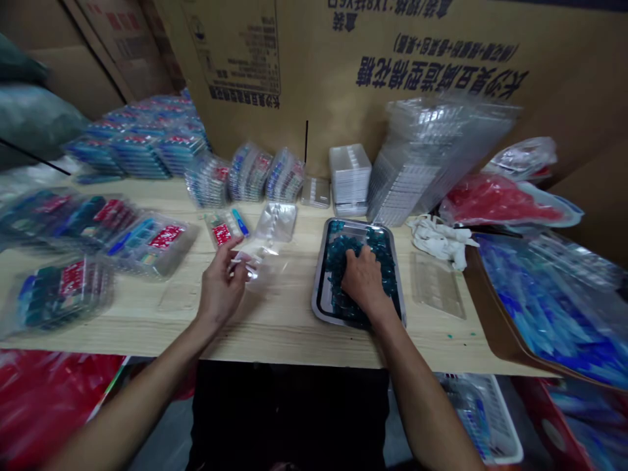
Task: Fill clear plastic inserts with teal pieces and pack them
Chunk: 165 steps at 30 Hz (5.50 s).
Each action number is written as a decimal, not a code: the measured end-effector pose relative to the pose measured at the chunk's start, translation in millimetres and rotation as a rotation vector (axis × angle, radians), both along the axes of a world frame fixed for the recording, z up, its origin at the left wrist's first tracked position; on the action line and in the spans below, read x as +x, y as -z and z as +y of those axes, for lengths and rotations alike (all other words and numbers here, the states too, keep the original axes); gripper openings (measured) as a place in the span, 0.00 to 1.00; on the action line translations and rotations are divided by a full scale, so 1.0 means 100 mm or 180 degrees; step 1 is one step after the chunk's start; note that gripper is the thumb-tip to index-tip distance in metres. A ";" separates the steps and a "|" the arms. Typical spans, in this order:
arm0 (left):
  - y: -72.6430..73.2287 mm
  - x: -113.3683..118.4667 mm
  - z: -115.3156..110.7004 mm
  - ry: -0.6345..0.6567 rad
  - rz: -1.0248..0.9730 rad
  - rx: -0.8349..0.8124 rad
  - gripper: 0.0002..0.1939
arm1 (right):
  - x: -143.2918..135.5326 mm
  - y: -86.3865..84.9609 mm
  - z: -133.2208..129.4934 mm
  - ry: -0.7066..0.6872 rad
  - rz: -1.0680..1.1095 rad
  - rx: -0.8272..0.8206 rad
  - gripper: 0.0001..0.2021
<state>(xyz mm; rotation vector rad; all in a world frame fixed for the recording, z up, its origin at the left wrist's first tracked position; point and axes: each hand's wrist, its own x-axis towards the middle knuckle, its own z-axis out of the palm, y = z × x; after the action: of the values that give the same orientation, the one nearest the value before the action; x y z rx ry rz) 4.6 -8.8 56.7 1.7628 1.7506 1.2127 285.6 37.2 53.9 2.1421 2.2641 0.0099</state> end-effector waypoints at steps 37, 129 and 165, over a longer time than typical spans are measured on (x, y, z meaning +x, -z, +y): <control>-0.01 1.28 0.23 0.0976 -0.1528 -0.0687 0.14 | -0.06 0.13 -0.15 -0.0490 0.2694 0.1262 0.12; 0.56 0.04 0.74 0.1090 0.1287 0.0504 0.11 | -0.57 0.36 -0.15 -0.0805 0.3160 0.1204 0.17; 0.38 -0.01 0.61 0.1663 0.0901 0.0201 0.11 | -0.13 0.07 0.40 -0.0361 0.0402 -0.0045 0.15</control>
<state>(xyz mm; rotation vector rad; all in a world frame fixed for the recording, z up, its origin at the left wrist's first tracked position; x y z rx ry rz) 3.2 52.2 18.6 2.3253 1.2578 0.8333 273.1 76.9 47.3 2.0602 2.4433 -0.1429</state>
